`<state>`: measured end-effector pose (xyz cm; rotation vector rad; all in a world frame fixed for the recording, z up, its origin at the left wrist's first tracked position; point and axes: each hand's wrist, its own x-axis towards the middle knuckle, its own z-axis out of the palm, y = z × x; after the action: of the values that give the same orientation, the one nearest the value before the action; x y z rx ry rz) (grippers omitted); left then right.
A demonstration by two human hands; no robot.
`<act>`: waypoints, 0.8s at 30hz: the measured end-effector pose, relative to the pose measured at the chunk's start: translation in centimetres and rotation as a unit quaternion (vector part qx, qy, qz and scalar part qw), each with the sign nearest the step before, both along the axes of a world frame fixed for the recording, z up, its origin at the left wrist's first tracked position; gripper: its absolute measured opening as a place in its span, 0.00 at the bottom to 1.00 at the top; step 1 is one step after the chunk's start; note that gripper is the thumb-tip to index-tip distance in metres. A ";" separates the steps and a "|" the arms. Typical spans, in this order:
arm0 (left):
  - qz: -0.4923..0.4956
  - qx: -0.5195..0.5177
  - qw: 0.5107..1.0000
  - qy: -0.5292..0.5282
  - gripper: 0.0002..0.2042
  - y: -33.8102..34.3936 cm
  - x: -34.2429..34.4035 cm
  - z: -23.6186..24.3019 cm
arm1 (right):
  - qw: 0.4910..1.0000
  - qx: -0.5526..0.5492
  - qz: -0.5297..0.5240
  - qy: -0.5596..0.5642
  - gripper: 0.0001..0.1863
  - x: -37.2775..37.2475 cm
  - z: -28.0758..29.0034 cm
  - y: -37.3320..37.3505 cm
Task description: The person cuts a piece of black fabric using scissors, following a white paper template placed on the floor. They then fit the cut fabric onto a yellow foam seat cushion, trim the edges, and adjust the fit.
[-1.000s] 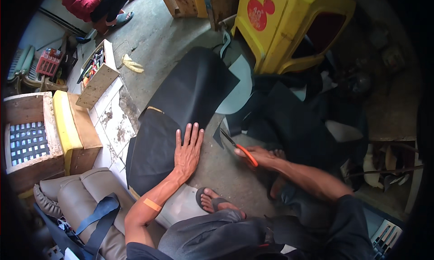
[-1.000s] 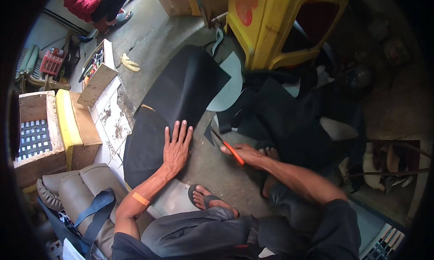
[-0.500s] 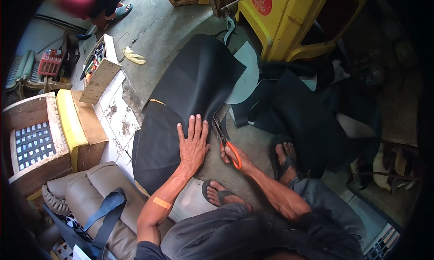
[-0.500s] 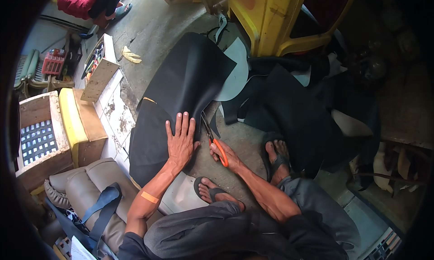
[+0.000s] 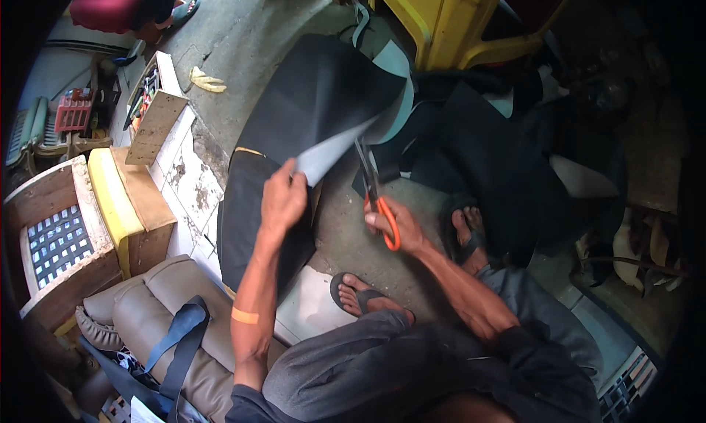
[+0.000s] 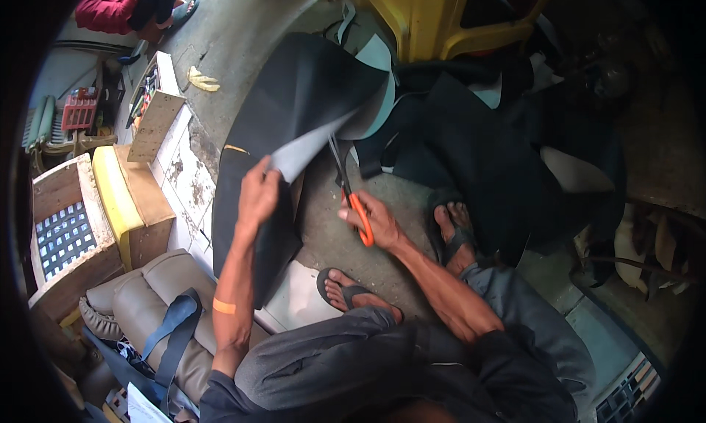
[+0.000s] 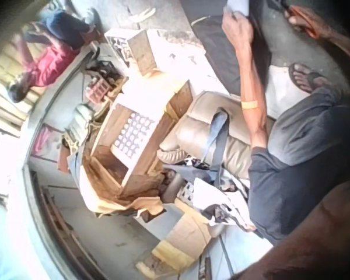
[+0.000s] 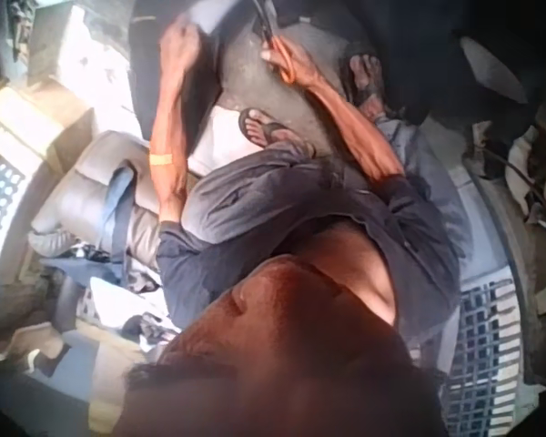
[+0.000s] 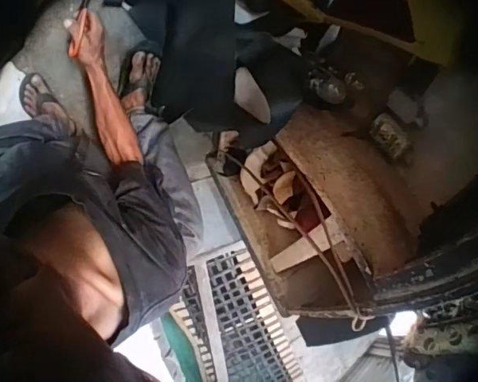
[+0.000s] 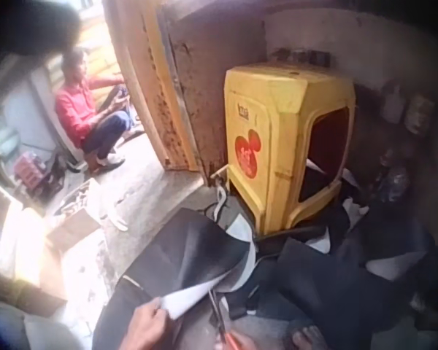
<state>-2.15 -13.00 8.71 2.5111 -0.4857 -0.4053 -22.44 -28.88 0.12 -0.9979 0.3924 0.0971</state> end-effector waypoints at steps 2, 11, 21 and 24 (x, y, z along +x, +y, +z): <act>0.002 -0.008 0.987 0.162 0.20 -1.1 1.5 1.6 | 0.997 -0.066 -0.035 0.033 0.14 0.2 1.2 -1.3; -0.219 0.125 0.968 0.008 0.21 -2.0 -5.4 -0.9 | 0.975 0.037 -0.128 0.178 0.24 -2.1 -1.8 -0.9; -0.292 0.247 0.919 -0.092 0.30 -1.0 -7.8 -3.5 | 0.979 0.059 -0.051 0.188 0.24 -5.1 -3.8 1.2; -0.296 0.261 0.911 -0.118 0.32 -0.9 -7.7 -2.7 | 0.981 0.064 -0.015 0.181 0.25 -5.2 -3.7 1.4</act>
<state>-9.89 -13.93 5.97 2.8951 -1.4163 -0.5073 -27.64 -27.52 -3.58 -0.8471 0.7255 0.2770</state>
